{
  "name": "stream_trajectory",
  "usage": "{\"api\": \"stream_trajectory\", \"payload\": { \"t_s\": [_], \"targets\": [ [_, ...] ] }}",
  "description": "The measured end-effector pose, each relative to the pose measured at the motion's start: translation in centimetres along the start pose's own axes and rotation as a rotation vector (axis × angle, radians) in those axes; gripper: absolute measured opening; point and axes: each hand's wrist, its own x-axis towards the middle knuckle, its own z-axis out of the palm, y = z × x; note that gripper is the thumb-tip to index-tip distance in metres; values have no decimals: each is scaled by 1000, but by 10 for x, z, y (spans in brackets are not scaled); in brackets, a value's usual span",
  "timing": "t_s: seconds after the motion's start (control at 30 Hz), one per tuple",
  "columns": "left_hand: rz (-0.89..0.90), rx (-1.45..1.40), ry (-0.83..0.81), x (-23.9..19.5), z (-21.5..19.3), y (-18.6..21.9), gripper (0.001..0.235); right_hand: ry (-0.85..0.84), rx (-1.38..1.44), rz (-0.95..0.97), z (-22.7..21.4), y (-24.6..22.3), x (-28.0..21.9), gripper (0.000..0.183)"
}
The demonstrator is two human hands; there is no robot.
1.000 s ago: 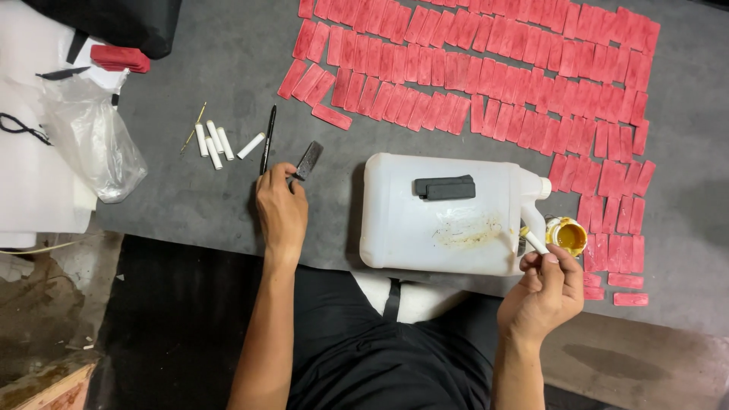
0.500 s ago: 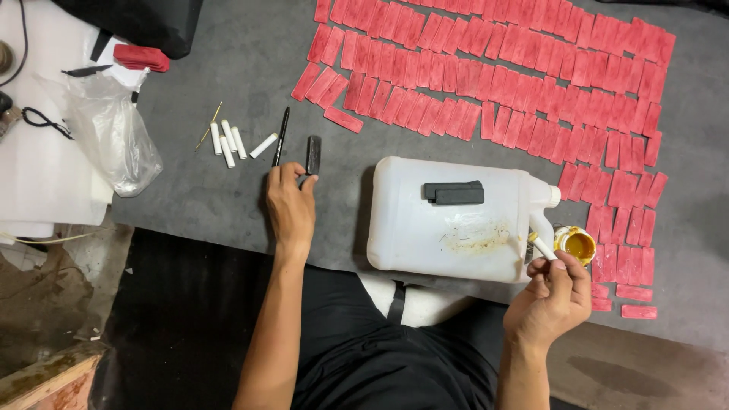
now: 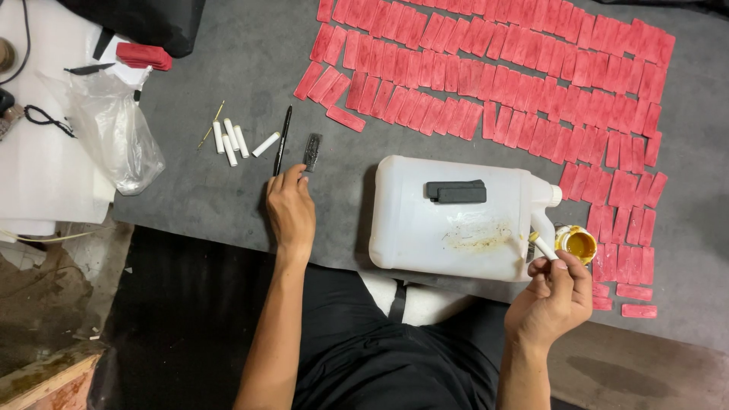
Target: Applying dye or finish to small leather strips using a manual applicator
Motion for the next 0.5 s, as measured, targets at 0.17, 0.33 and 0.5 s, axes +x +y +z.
{"api": "stream_trajectory", "payload": {
  "t_s": [0.17,0.33,0.5],
  "targets": [
    [-27,-15,45,2,-16,22,29,5,10,-9,1,-1,-2,10],
    [190,-148,137,6,-40,98,3,15,46,-17,-5,14,0,11],
    [644,-263,-153,1,-17,157,24,-36,54,-127,-11,36,-3,15]
  ]
}}
